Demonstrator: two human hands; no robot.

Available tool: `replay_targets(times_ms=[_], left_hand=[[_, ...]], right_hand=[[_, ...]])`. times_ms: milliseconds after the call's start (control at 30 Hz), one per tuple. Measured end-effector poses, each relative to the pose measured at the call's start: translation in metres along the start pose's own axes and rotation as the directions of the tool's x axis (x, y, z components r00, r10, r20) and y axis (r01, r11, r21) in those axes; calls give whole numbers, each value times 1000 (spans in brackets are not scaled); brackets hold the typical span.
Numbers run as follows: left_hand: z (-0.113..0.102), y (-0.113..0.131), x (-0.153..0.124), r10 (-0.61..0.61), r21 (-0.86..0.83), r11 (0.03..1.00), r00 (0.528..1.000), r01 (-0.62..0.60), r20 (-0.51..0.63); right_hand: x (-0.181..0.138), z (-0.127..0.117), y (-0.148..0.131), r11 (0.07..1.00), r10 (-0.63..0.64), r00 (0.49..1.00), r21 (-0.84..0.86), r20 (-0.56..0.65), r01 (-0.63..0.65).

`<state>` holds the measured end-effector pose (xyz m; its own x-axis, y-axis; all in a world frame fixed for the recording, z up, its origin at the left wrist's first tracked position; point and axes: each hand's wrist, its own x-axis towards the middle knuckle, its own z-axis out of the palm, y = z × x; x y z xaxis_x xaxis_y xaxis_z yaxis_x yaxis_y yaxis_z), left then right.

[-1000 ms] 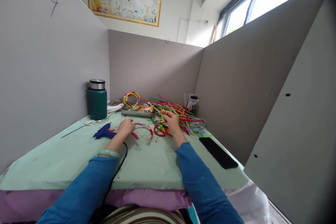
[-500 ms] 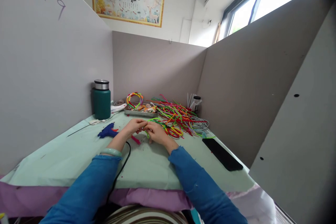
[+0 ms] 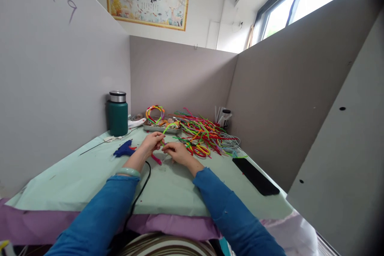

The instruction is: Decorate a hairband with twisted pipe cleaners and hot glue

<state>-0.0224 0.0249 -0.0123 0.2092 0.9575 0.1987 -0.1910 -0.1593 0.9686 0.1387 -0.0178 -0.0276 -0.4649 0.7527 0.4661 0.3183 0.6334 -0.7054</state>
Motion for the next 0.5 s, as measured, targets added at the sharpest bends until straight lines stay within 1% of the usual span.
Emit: replay_targets(times_ms=[100, 267, 400, 500], left_hand=[[-1, -1, 0, -10, -52, 999, 1000, 11, 21], [-1, 0, 0, -32, -68, 997, 999, 32, 8], [0, 2, -2, -15, -70, 997, 1000, 16, 17], [2, 6, -6, -40, -26, 999, 999, 41, 15]], right_hand=[[-1, 1, 1, 995, 50, 998, 90, 23, -52], [0, 2, -1, 982, 67, 995, 174, 67, -78], [0, -2, -3, 969, 81, 995, 230, 51, -90], [-1, -5, -4, 958, 103, 995, 266, 16, -104]])
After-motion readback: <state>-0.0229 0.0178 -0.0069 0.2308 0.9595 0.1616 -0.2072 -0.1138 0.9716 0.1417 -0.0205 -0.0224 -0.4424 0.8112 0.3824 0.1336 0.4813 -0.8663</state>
